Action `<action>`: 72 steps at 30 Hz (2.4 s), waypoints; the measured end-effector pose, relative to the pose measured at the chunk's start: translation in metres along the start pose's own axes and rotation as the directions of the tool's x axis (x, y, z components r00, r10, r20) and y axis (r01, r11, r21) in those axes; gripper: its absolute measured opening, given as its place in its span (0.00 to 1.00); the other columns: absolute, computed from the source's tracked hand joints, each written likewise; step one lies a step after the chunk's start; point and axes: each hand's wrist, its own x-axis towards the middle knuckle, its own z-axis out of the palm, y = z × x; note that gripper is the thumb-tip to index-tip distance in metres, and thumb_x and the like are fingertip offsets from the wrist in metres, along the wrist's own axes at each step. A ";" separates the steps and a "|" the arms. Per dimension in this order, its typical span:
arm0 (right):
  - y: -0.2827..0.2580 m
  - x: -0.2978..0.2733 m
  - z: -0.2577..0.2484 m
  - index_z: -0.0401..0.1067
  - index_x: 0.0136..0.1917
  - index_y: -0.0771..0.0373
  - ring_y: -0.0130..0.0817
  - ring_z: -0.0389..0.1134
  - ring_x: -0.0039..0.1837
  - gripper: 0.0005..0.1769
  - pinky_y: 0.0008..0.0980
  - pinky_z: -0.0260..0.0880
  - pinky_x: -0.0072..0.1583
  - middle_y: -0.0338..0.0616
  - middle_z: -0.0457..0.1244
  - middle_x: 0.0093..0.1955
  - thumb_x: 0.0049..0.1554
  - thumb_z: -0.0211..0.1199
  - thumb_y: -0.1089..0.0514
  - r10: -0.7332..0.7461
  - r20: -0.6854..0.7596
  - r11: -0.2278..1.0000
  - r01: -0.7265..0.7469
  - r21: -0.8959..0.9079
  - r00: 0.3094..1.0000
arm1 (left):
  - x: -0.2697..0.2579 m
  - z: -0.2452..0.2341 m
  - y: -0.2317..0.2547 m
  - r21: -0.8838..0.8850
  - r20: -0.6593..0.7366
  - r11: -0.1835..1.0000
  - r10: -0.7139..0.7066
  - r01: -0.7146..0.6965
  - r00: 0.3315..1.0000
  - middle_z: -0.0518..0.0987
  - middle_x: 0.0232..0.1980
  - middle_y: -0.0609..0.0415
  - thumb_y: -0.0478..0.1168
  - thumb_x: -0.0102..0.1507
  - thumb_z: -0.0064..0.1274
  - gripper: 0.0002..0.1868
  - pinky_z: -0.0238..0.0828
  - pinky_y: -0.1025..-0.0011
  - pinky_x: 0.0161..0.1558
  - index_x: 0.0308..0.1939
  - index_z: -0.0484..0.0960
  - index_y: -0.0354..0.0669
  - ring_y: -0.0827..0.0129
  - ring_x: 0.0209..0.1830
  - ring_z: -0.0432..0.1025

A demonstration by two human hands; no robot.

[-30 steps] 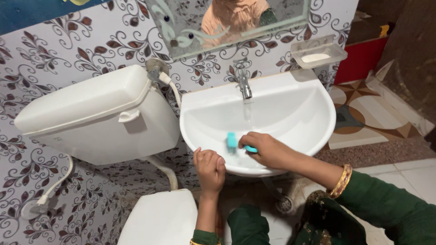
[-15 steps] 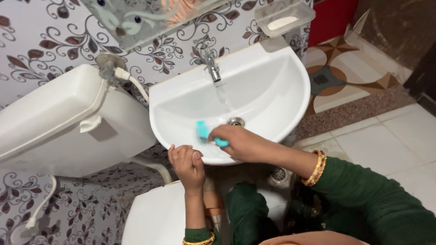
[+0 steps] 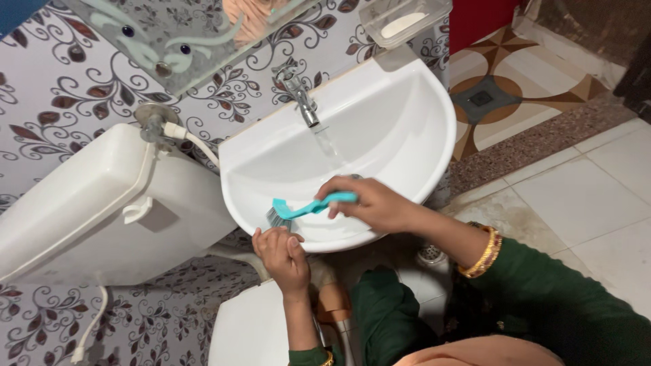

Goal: The person cleans the sink using a brush and water, scrubbing the surface and around the drain while the water is running.

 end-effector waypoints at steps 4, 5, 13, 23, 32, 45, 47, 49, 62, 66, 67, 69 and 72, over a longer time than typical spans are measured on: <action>-0.002 -0.014 -0.005 0.72 0.62 0.59 0.30 0.75 0.53 0.18 0.33 0.72 0.56 0.43 0.73 0.50 0.64 0.56 0.49 0.063 -0.105 0.976 -0.084 -0.202 0.992 | -0.001 0.002 0.001 0.006 0.010 1.000 -0.024 0.024 1.000 0.73 0.33 0.52 0.44 0.72 0.37 0.20 0.52 0.48 0.74 0.28 0.76 0.42 0.57 0.51 0.71; -0.002 -0.019 -0.007 0.74 0.62 0.61 0.31 0.73 0.56 0.18 0.33 0.71 0.58 0.45 0.72 0.53 0.65 0.57 0.49 -0.075 -0.080 0.981 0.060 -0.184 0.994 | -0.001 0.003 0.001 0.003 -0.006 1.000 -0.021 0.021 1.000 0.73 0.33 0.52 0.45 0.72 0.37 0.21 0.51 0.48 0.74 0.28 0.76 0.42 0.57 0.51 0.71; 0.005 -0.059 -0.050 0.77 0.57 0.63 0.28 0.74 0.52 0.20 0.29 0.74 0.55 0.43 0.74 0.49 0.63 0.58 0.46 -0.033 -0.285 0.989 -0.009 -0.146 0.958 | -0.005 0.011 -0.006 -0.004 -0.064 1.000 -0.005 0.004 0.998 0.73 0.33 0.55 0.50 0.74 0.32 0.26 0.51 0.52 0.74 0.26 0.74 0.45 0.59 0.51 0.71; -0.004 -0.083 -0.077 0.69 0.56 0.63 0.38 0.71 0.63 0.22 0.41 0.71 0.66 0.49 0.70 0.55 0.69 0.51 0.41 -0.262 -0.167 0.956 0.280 0.092 0.951 | -0.006 0.006 -0.005 0.000 -0.069 1.000 0.006 -0.006 0.998 0.74 0.33 0.55 0.49 0.75 0.33 0.25 0.52 0.53 0.73 0.27 0.75 0.44 0.59 0.51 0.72; -0.004 -0.064 -0.062 0.68 0.53 0.61 0.32 0.71 0.50 0.22 0.34 0.73 0.56 0.41 0.68 0.45 0.67 0.53 0.39 -0.139 -0.159 0.987 0.124 -0.102 0.977 | -0.009 0.009 -0.012 0.022 -0.043 1.000 -0.011 0.012 0.999 0.74 0.34 0.53 0.49 0.74 0.33 0.25 0.52 0.51 0.74 0.27 0.76 0.44 0.58 0.51 0.72; -0.050 -0.041 -0.026 0.71 0.54 0.61 0.47 0.73 0.52 0.22 0.43 0.72 0.55 0.46 0.69 0.48 0.55 0.69 0.44 -0.023 0.371 0.811 0.234 -0.536 0.929 | -0.012 0.011 -0.015 0.052 -0.044 0.998 -0.019 0.021 0.999 0.73 0.31 0.54 0.49 0.75 0.32 0.27 0.52 0.51 0.73 0.27 0.77 0.44 0.60 0.48 0.72; -0.053 -0.047 -0.021 0.70 0.53 0.61 0.49 0.72 0.53 0.21 0.45 0.70 0.54 0.47 0.68 0.47 0.56 0.68 0.44 -0.108 0.413 0.776 0.336 -0.533 0.904 | -0.009 0.011 -0.014 0.054 -0.046 0.998 -0.010 0.012 0.999 0.73 0.30 0.54 0.49 0.75 0.32 0.27 0.52 0.51 0.73 0.26 0.76 0.44 0.59 0.49 0.72; -0.048 -0.044 -0.023 0.69 0.53 0.61 0.50 0.71 0.53 0.20 0.48 0.68 0.54 0.48 0.68 0.46 0.57 0.67 0.44 -0.189 0.452 0.744 0.428 -0.513 0.872 | -0.009 0.010 -0.013 0.061 -0.034 0.998 -0.006 0.008 0.999 0.73 0.30 0.54 0.48 0.74 0.32 0.26 0.52 0.50 0.73 0.26 0.76 0.44 0.59 0.49 0.72; -0.016 -0.007 -0.077 0.69 0.47 0.59 0.50 0.68 0.52 0.20 0.49 0.65 0.53 0.47 0.67 0.45 0.53 0.67 0.43 -0.062 0.375 0.555 0.344 -0.757 0.925 | -0.009 0.007 -0.012 0.039 -0.012 0.999 -0.027 0.027 1.000 0.74 0.34 0.54 0.47 0.74 0.34 0.24 0.50 0.50 0.76 0.28 0.78 0.44 0.58 0.53 0.72; -0.006 -0.003 -0.088 0.69 0.47 0.59 0.50 0.67 0.54 0.20 0.48 0.64 0.55 0.45 0.65 0.46 0.55 0.67 0.43 -0.002 0.423 0.489 0.370 -0.790 0.906 | -0.012 0.007 -0.014 0.039 0.001 0.998 -0.042 0.042 0.999 0.74 0.34 0.53 0.47 0.74 0.33 0.24 0.50 0.50 0.76 0.29 0.78 0.44 0.60 0.53 0.72; -0.005 -0.003 -0.089 0.69 0.47 0.59 0.50 0.67 0.54 0.20 0.48 0.64 0.55 0.45 0.65 0.46 0.55 0.67 0.43 -0.007 0.427 0.487 0.376 -0.788 0.904 | -0.011 0.007 -0.015 0.043 -0.004 0.998 -0.041 0.041 0.999 0.74 0.34 0.53 0.47 0.74 0.33 0.24 0.50 0.50 0.76 0.29 0.78 0.44 0.60 0.53 0.72; -0.004 -0.007 -0.090 0.70 0.48 0.58 0.48 0.66 0.54 0.19 0.49 0.64 0.56 0.45 0.65 0.46 0.53 0.68 0.44 -0.026 0.362 0.507 0.325 -0.799 0.932 | -0.012 0.007 -0.015 0.050 0.007 0.999 -0.017 0.017 1.000 0.75 0.33 0.54 0.47 0.74 0.33 0.25 0.48 0.49 0.76 0.28 0.79 0.45 0.57 0.53 0.72; -0.004 -0.002 -0.101 0.70 0.48 0.58 0.48 0.66 0.54 0.18 0.48 0.65 0.57 0.45 0.64 0.45 0.54 0.67 0.44 0.007 0.299 0.435 0.267 -0.860 0.954 | -0.013 0.008 -0.015 0.052 0.011 0.998 -0.042 0.042 0.999 0.75 0.35 0.52 0.47 0.74 0.33 0.24 0.48 0.50 0.76 0.28 0.78 0.45 0.59 0.52 0.72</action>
